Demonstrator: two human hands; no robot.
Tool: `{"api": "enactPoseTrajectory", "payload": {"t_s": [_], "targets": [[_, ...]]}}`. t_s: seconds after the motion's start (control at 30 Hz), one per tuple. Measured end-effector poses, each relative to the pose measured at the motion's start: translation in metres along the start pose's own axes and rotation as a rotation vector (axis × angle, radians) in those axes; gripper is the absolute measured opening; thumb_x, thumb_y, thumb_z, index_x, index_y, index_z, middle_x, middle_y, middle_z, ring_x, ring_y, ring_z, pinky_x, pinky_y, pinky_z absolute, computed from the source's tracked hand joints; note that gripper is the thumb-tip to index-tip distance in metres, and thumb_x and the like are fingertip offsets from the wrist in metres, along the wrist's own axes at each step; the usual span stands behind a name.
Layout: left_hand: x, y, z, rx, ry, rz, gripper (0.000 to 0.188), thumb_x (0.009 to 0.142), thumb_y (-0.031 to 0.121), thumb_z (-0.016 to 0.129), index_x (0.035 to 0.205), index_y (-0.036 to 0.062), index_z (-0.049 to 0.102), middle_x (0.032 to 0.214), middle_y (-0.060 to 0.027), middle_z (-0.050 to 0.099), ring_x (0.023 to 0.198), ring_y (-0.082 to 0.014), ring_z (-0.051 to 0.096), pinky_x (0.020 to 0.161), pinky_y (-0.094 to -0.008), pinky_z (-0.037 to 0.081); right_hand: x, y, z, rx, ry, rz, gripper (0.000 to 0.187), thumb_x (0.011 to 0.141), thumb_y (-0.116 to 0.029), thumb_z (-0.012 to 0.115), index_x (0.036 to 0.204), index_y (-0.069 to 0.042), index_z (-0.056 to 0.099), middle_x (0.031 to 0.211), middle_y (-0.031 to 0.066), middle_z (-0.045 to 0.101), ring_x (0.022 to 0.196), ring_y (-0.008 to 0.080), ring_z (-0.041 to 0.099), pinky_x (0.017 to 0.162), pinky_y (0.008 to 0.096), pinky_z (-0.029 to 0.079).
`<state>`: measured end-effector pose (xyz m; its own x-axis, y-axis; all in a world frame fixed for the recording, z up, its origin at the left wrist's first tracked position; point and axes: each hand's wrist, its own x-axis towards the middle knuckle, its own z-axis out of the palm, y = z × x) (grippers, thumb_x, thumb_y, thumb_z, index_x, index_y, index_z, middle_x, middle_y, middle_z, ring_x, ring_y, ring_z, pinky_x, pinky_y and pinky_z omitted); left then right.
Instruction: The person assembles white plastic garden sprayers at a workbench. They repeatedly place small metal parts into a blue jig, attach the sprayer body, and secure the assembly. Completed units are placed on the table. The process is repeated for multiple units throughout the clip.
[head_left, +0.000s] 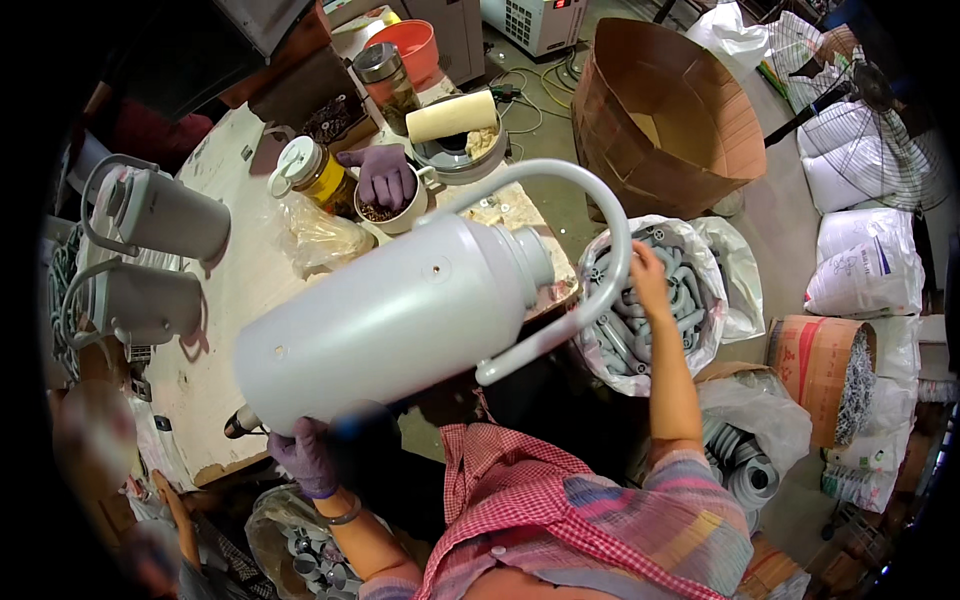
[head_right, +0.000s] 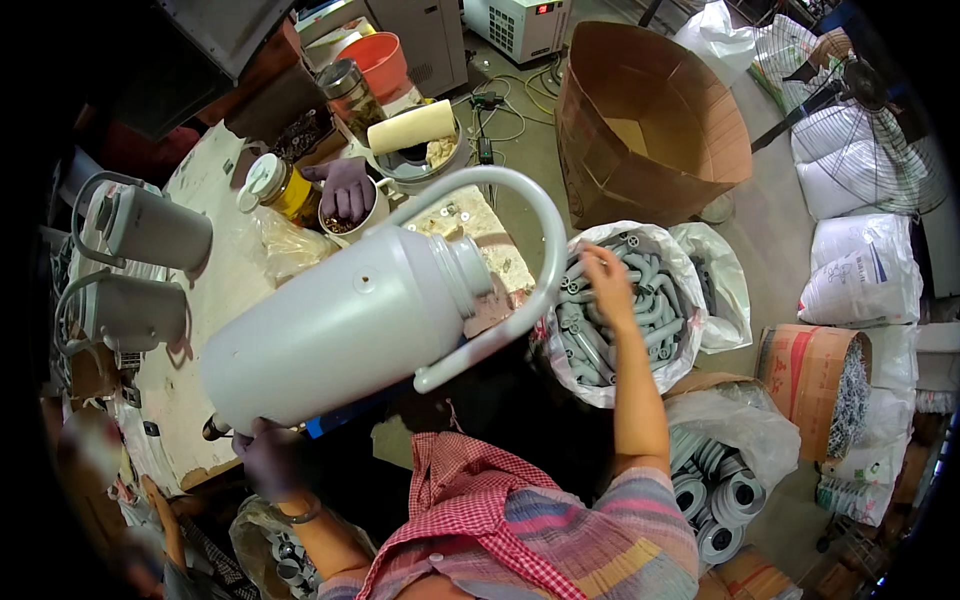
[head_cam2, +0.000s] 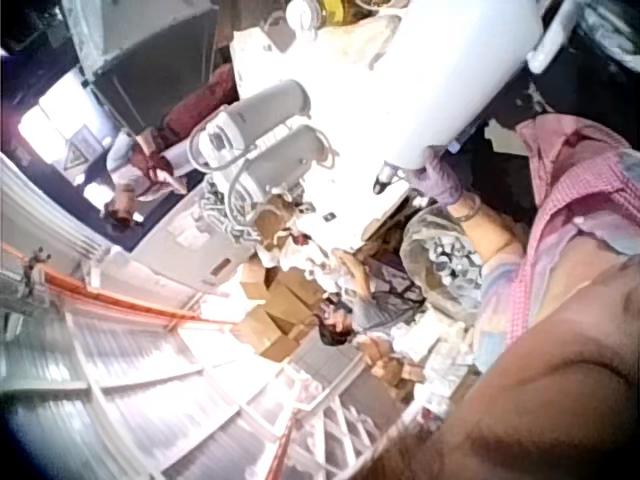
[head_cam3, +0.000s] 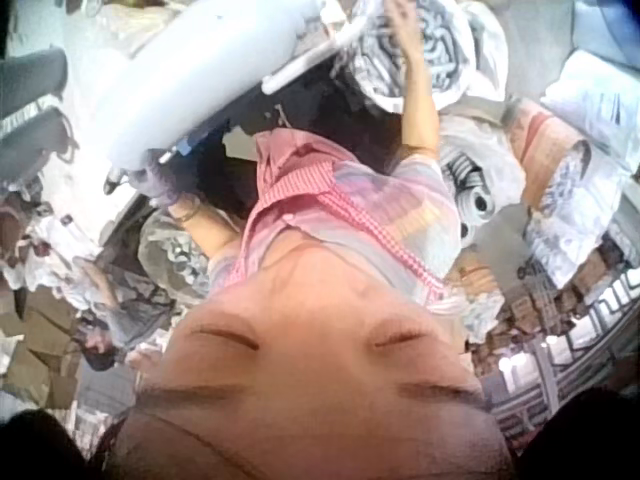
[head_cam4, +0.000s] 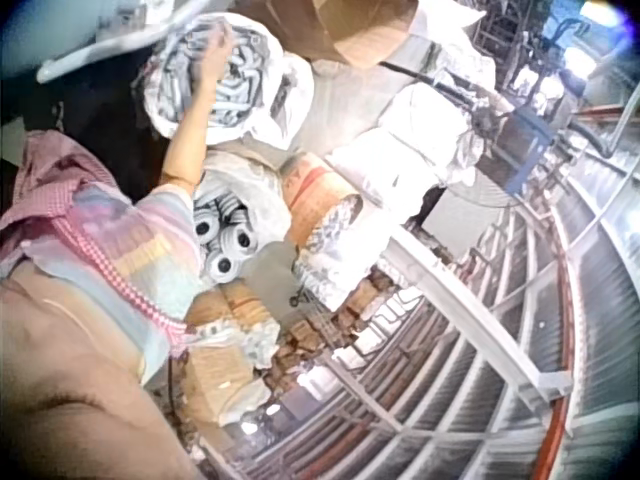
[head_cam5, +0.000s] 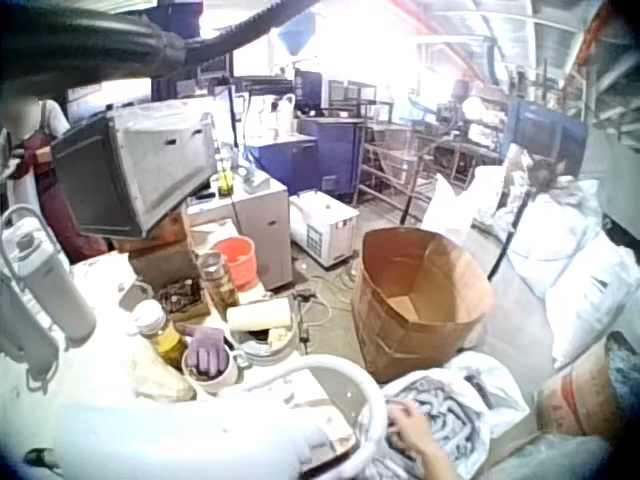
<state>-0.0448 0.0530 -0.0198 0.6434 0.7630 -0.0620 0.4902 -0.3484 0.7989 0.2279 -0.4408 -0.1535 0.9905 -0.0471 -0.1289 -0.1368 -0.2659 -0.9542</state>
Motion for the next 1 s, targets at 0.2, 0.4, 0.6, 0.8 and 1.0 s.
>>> {"api": "enactPoseTrajectory", "payload": {"t_s": [0.2,0.4,0.6,0.8,1.0], "targets": [[0.017,-0.033,0.002,0.086,-0.064,0.231,0.042,0.098,0.019,0.054,0.137,0.0024,0.047,0.132,-0.0224,0.051,0.121,-0.0336,0.052,0.098,-0.0393,0.047,0.058,0.186,-0.061,0.81,0.509,0.787,0.036,0.09,-0.021,0.065,0.115,0.002,0.056,0.097,0.0177,0.062,0.071,0.0202,0.062,0.055,0.0273,0.052],[0.011,-0.003,0.014,-0.095,0.017,0.067,0.051,0.099,0.034,0.059,0.131,-0.0034,0.048,0.124,-0.017,0.058,0.113,-0.0248,0.057,0.095,-0.0365,0.047,0.069,0.203,-0.053,0.639,0.636,0.849,0.039,0.086,-0.036,0.074,0.108,-0.009,0.056,0.079,0.0059,0.058,0.065,0.0192,0.059,0.042,0.0304,0.033],[0.001,0.008,0.019,-0.39,0.044,0.225,0.053,0.095,0.043,0.065,0.117,-0.0048,0.056,0.109,-0.0118,0.064,0.097,-0.018,0.061,0.085,-0.0321,0.049,-0.051,0.112,-0.064,0.838,0.368,0.327,0.029,0.098,-0.031,0.062,0.108,-0.006,0.053,0.085,0.0059,0.058,0.076,0.0199,0.062,0.075,0.0383,0.058],[0.005,0.009,0.026,-0.451,-0.035,0.214,0.048,0.096,0.04,0.064,0.113,-0.0042,0.059,0.105,-0.0092,0.066,0.095,-0.0152,0.06,0.083,-0.03,0.048,-0.144,0.052,-0.092,-0.191,0.171,-0.224,0.031,0.086,-0.009,0.071,0.111,-0.003,0.053,0.098,0.0147,0.06,0.088,0.0288,0.059,0.08,0.0362,0.047],[0.011,0.003,0.023,-0.432,-0.012,0.272,0.039,0.097,0.035,0.063,0.105,-0.0032,0.062,0.095,-0.0072,0.067,0.09,-0.0146,0.062,0.081,-0.0295,0.049,-0.159,-0.005,-0.095,-0.183,0.154,-0.583,0.037,0.083,-0.008,0.074,0.113,-0.001,0.054,0.103,0.0177,0.059,0.099,0.0359,0.056,0.086,0.0413,0.045]]}}
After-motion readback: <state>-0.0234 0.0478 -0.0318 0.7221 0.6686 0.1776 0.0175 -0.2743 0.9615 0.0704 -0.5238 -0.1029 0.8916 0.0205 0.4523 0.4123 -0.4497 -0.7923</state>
